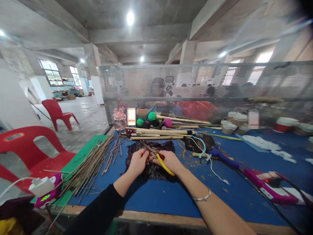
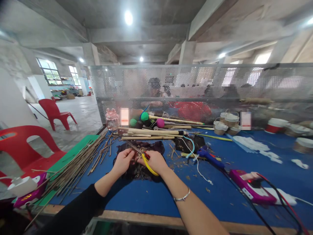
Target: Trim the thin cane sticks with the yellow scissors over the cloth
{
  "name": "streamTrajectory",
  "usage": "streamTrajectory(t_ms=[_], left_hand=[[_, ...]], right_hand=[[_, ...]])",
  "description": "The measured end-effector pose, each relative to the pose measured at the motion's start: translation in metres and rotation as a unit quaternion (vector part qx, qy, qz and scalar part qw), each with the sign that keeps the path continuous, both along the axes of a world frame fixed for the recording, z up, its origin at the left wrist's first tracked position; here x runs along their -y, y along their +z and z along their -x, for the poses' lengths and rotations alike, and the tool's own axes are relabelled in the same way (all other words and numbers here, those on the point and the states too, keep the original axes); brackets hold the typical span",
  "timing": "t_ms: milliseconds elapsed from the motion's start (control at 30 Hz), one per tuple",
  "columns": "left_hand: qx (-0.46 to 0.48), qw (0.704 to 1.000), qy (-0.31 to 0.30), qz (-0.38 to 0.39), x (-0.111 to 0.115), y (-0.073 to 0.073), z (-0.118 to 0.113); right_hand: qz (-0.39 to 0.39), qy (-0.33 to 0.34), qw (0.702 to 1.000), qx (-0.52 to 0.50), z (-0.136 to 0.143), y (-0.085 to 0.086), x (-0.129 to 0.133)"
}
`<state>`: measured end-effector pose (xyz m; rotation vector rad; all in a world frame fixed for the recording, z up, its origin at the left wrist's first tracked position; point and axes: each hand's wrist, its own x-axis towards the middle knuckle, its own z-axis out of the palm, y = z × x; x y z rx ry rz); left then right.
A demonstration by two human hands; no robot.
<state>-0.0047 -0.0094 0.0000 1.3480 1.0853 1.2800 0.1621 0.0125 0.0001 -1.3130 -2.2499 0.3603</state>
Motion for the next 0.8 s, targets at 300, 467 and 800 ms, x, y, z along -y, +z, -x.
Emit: streamTrajectory(t_ms=[300,467,800], left_hand=[[-0.061,0.998,-0.02,-0.009,-0.009,0.016,-0.008],[-0.097,0.995,0.004,-0.031,-0.001,0.004,-0.012],[-0.135,0.99,-0.011,-0.031,0.005,-0.004,-0.003]], right_hand=[[-0.04,-0.055,0.998,0.004,0.0,0.007,0.006],[-0.043,-0.036,0.998,0.003,0.004,0.007,0.009],[-0.049,-0.016,0.998,0.02,0.008,0.006,0.008]])
